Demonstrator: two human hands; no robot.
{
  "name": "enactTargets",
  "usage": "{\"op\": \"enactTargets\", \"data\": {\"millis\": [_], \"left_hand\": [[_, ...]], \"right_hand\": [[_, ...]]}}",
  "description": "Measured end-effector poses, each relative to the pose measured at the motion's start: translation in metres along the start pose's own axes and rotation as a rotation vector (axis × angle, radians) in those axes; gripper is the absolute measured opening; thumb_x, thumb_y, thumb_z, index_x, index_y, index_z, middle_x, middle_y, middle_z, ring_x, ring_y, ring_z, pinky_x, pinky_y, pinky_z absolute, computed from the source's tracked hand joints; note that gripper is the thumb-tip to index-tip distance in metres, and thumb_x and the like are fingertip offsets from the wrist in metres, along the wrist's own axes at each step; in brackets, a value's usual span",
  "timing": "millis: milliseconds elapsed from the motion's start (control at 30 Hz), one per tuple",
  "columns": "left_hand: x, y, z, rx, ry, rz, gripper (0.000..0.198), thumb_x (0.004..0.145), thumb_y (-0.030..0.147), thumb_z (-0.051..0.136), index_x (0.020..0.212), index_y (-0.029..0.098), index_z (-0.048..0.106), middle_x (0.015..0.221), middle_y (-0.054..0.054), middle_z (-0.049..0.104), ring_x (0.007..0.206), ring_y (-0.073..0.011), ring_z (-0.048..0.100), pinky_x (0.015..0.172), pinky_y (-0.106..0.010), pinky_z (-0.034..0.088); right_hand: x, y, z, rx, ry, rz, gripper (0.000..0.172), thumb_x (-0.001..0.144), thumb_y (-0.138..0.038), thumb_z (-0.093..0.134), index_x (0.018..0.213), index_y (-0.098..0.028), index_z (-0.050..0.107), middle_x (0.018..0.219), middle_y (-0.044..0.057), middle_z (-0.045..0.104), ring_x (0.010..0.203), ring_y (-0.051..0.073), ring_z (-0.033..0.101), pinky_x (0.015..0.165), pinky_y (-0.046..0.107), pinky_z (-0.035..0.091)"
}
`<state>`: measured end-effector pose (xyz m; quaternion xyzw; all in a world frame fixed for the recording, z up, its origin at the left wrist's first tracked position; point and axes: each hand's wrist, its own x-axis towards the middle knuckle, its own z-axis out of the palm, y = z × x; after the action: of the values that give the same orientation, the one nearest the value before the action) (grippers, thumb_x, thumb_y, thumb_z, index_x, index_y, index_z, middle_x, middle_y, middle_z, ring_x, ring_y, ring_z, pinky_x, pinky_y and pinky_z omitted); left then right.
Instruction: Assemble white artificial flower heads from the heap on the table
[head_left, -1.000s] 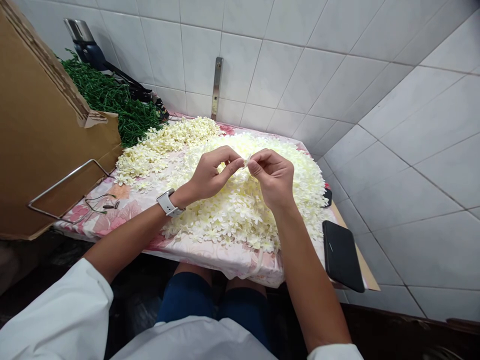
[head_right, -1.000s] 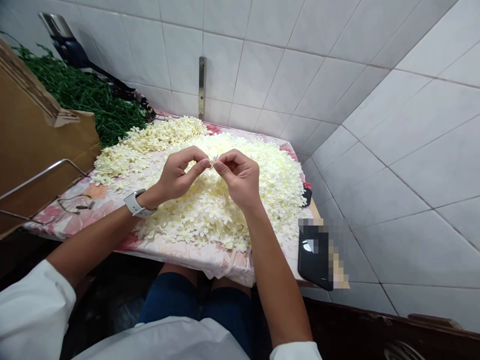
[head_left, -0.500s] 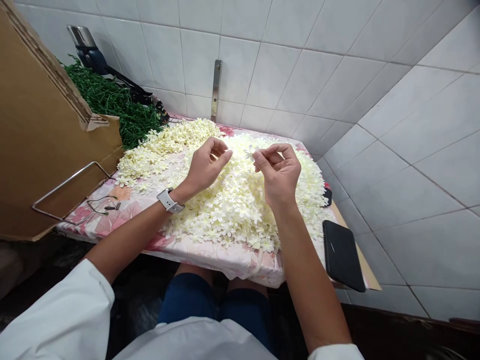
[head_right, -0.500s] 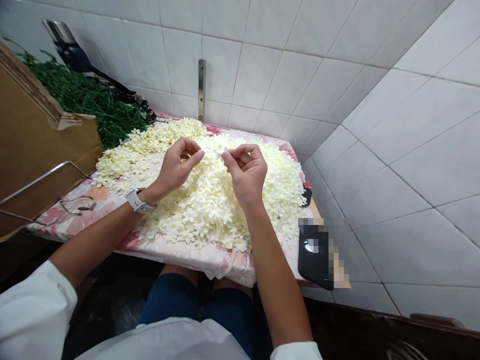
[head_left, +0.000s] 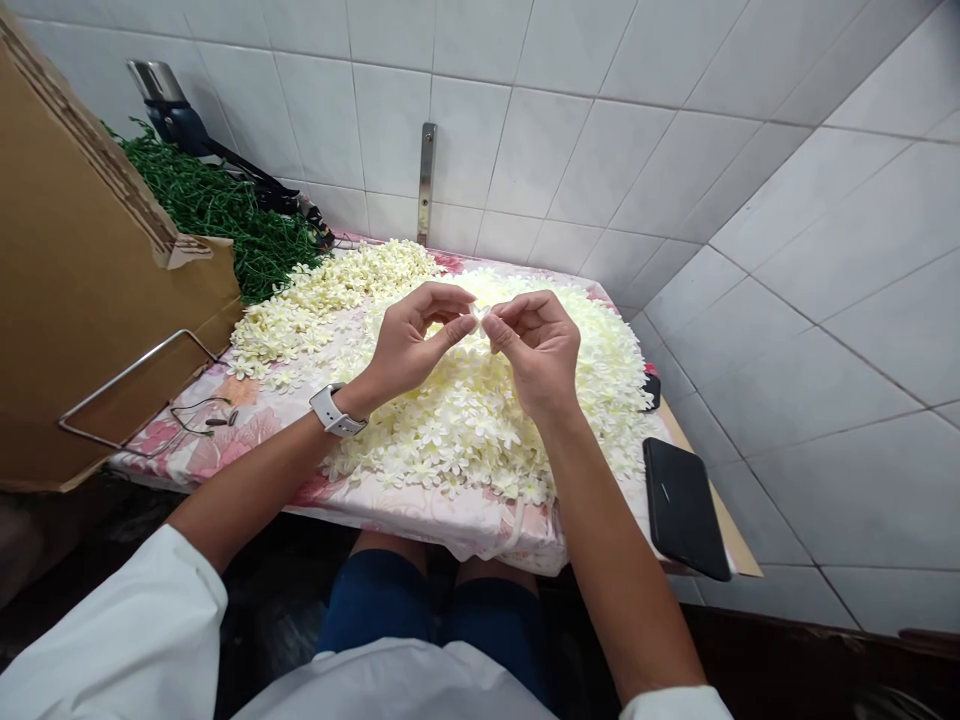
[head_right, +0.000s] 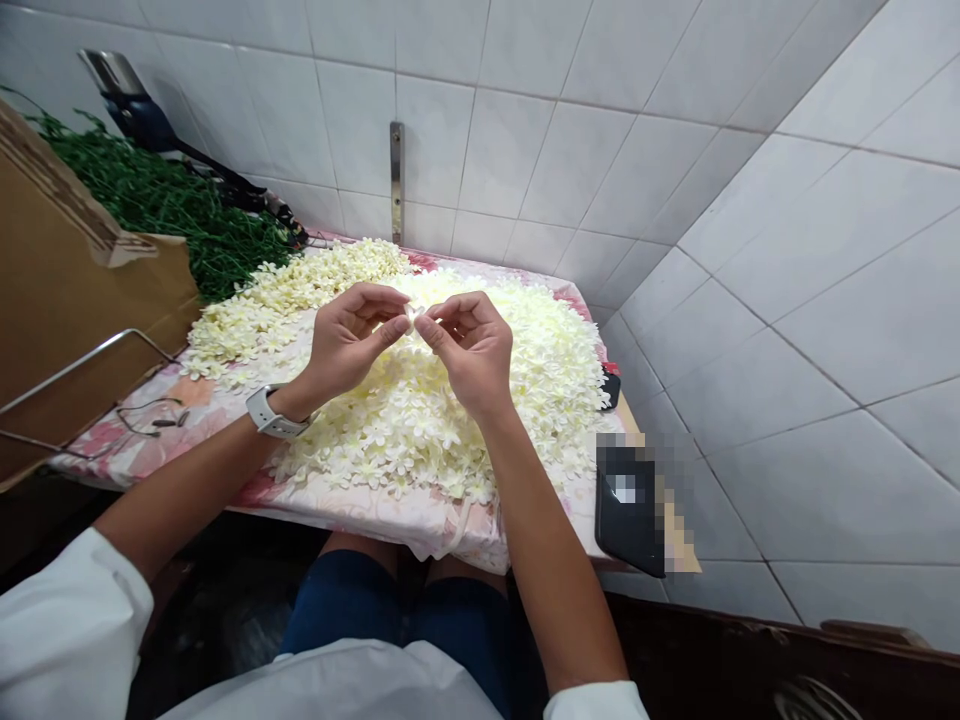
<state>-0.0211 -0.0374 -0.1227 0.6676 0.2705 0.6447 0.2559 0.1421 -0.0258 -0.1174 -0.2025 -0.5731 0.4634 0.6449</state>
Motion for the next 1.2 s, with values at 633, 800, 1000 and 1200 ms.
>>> {"op": "enactTargets", "data": {"millis": [633, 800, 1000, 1200], "left_hand": [[-0.0039, 0.0081, 0.0023, -0.082, -0.027, -0.083, 0.029, 0.076, 0.026, 0.087, 0.094, 0.018, 0.066, 0.083, 0.001, 0.066, 0.070, -0.0056, 0.067, 0.069, -0.017, 0.053], [0.0001, 0.0025, 0.0005, -0.193, -0.020, -0.209, 0.042, 0.067, 0.032, 0.093, 0.095, 0.018, 0.066, 0.076, 0.002, 0.065, 0.069, -0.0071, 0.063, 0.063, -0.016, 0.051], [0.0004, 0.0033, 0.0023, -0.278, -0.027, -0.233, 0.033, 0.075, 0.039, 0.087, 0.092, 0.018, 0.068, 0.083, 0.000, 0.064, 0.076, -0.0074, 0.062, 0.069, -0.018, 0.053], [0.0010, 0.0021, 0.0006, -0.368, -0.023, -0.281, 0.037, 0.061, 0.033, 0.096, 0.081, 0.016, 0.071, 0.078, 0.000, 0.067, 0.070, -0.0068, 0.062, 0.065, -0.018, 0.052]], "right_hand": [[0.0011, 0.0008, 0.0000, -0.088, -0.002, 0.034, 0.052, 0.055, -0.043, 0.098, 0.070, -0.022, 0.053, 0.070, -0.004, 0.068, 0.066, 0.011, 0.061, 0.062, 0.027, 0.049], [0.0015, -0.0013, 0.0013, -0.019, -0.011, 0.062, 0.054, 0.048, -0.044, 0.100, 0.069, -0.022, 0.055, 0.069, -0.004, 0.069, 0.066, 0.010, 0.063, 0.064, 0.026, 0.054], [0.0001, -0.0038, 0.0054, 0.022, -0.011, 0.077, 0.053, 0.049, -0.042, 0.101, 0.066, -0.021, 0.055, 0.066, -0.005, 0.068, 0.062, 0.009, 0.063, 0.062, 0.025, 0.057], [-0.0022, -0.0015, 0.0064, -0.034, -0.002, 0.080, 0.048, 0.047, -0.041, 0.101, 0.067, -0.021, 0.061, 0.067, -0.004, 0.069, 0.062, 0.011, 0.064, 0.061, 0.027, 0.058]]}}
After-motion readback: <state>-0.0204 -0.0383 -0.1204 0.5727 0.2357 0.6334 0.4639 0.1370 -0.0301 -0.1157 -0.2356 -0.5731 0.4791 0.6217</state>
